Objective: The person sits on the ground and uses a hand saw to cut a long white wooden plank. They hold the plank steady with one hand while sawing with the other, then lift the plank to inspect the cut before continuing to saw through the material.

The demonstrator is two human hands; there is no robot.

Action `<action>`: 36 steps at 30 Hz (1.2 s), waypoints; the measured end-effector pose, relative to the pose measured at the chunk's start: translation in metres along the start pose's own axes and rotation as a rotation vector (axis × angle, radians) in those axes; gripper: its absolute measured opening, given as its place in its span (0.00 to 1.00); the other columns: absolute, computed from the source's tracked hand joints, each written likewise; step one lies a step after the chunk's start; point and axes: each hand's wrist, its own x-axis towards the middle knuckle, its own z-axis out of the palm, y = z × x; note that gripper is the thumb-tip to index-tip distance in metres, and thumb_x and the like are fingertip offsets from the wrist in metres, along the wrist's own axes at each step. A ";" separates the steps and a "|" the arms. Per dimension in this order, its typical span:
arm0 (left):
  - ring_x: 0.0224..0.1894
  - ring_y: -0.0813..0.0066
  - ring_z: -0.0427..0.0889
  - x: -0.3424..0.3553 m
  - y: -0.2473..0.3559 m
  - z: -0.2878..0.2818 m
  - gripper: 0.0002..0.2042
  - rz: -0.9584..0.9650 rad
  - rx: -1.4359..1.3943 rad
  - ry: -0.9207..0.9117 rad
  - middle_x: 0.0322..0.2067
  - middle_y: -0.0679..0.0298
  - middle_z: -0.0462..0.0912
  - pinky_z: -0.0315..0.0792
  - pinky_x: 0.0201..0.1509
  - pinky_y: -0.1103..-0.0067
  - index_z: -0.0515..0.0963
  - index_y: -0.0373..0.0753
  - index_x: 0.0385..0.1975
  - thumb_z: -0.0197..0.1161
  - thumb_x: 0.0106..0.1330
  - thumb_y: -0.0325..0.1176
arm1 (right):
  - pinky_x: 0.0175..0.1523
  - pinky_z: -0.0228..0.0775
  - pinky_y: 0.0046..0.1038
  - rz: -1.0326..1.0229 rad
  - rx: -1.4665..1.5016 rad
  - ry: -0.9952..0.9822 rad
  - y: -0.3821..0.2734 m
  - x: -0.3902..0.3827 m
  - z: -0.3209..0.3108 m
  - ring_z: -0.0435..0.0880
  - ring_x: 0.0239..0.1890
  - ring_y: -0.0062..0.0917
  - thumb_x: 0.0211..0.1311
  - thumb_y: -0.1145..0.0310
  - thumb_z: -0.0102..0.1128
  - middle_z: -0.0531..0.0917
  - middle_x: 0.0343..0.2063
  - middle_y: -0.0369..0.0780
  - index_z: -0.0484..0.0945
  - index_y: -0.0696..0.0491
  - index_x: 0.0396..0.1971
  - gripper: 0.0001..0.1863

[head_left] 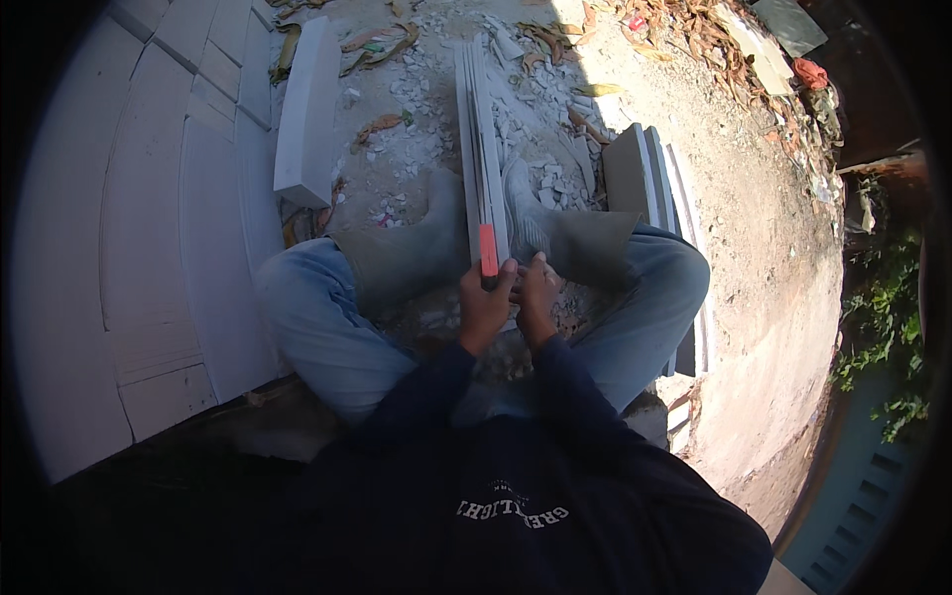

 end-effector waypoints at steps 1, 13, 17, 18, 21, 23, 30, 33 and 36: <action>0.37 0.75 0.83 -0.001 -0.004 0.008 0.17 -0.019 -0.055 -0.007 0.34 0.60 0.86 0.76 0.44 0.73 0.81 0.30 0.42 0.67 0.72 0.42 | 0.47 0.78 0.36 0.192 0.137 -0.018 0.043 0.023 -0.009 0.85 0.40 0.30 0.79 0.43 0.46 0.84 0.47 0.45 0.74 0.57 0.60 0.31; 0.53 0.58 0.85 0.002 0.007 0.011 0.22 0.075 0.107 -0.009 0.47 0.47 0.85 0.74 0.57 0.68 0.79 0.29 0.57 0.63 0.75 0.44 | 0.54 0.74 0.33 0.005 -0.085 -0.535 0.082 0.078 0.002 0.80 0.47 0.25 0.81 0.44 0.36 0.80 0.44 0.40 0.72 0.56 0.58 0.30; 0.38 0.69 0.84 0.037 0.018 0.015 0.20 0.093 -0.022 0.064 0.32 0.56 0.85 0.75 0.46 0.70 0.80 0.29 0.43 0.67 0.72 0.45 | 0.47 0.74 0.33 -0.191 -0.407 -0.503 0.080 0.113 0.011 0.79 0.45 0.23 0.80 0.48 0.42 0.80 0.43 0.40 0.74 0.55 0.52 0.24; 0.39 0.67 0.84 0.055 0.021 0.017 0.20 0.091 -0.028 0.056 0.34 0.55 0.85 0.75 0.47 0.70 0.80 0.29 0.43 0.67 0.72 0.45 | 0.46 0.74 0.33 -0.152 -0.319 -0.472 0.071 0.122 0.019 0.79 0.45 0.23 0.80 0.49 0.43 0.80 0.43 0.41 0.75 0.54 0.50 0.23; 0.41 0.63 0.86 0.116 0.017 0.022 0.20 0.166 0.044 0.116 0.36 0.52 0.87 0.76 0.49 0.69 0.81 0.28 0.44 0.67 0.72 0.44 | 0.43 0.75 0.33 0.111 0.095 -0.416 0.014 0.127 0.065 0.80 0.48 0.25 0.78 0.49 0.46 0.81 0.46 0.43 0.77 0.55 0.47 0.23; 0.42 0.62 0.86 0.154 0.022 0.028 0.19 0.136 0.101 0.096 0.38 0.51 0.87 0.76 0.49 0.69 0.80 0.28 0.47 0.68 0.71 0.42 | 0.44 0.76 0.34 -0.074 -0.254 -0.450 -0.014 0.163 0.068 0.80 0.50 0.27 0.77 0.47 0.48 0.81 0.49 0.44 0.77 0.56 0.48 0.25; 0.55 0.46 0.82 0.132 0.010 0.016 0.33 0.324 -0.011 -0.012 0.52 0.43 0.82 0.75 0.56 0.64 0.65 0.28 0.67 0.68 0.64 0.33 | 0.58 0.76 0.35 -0.442 -0.303 -0.340 -0.138 0.084 0.082 0.79 0.63 0.38 0.71 0.47 0.60 0.78 0.62 0.52 0.73 0.63 0.63 0.35; 0.56 0.48 0.80 0.128 0.016 0.017 0.37 0.443 -0.003 0.052 0.55 0.44 0.80 0.74 0.57 0.65 0.61 0.27 0.70 0.67 0.60 0.28 | 0.62 0.74 0.35 -0.888 -0.539 -0.523 -0.144 0.064 0.085 0.79 0.65 0.41 0.68 0.52 0.65 0.78 0.62 0.55 0.71 0.65 0.66 0.36; 0.61 0.48 0.78 0.131 0.018 0.012 0.37 0.503 0.439 0.046 0.60 0.42 0.76 0.72 0.62 0.64 0.60 0.28 0.71 0.66 0.60 0.24 | 0.60 0.76 0.35 -0.962 -0.643 -0.450 -0.152 0.088 0.104 0.83 0.60 0.41 0.67 0.55 0.66 0.83 0.55 0.55 0.77 0.65 0.60 0.31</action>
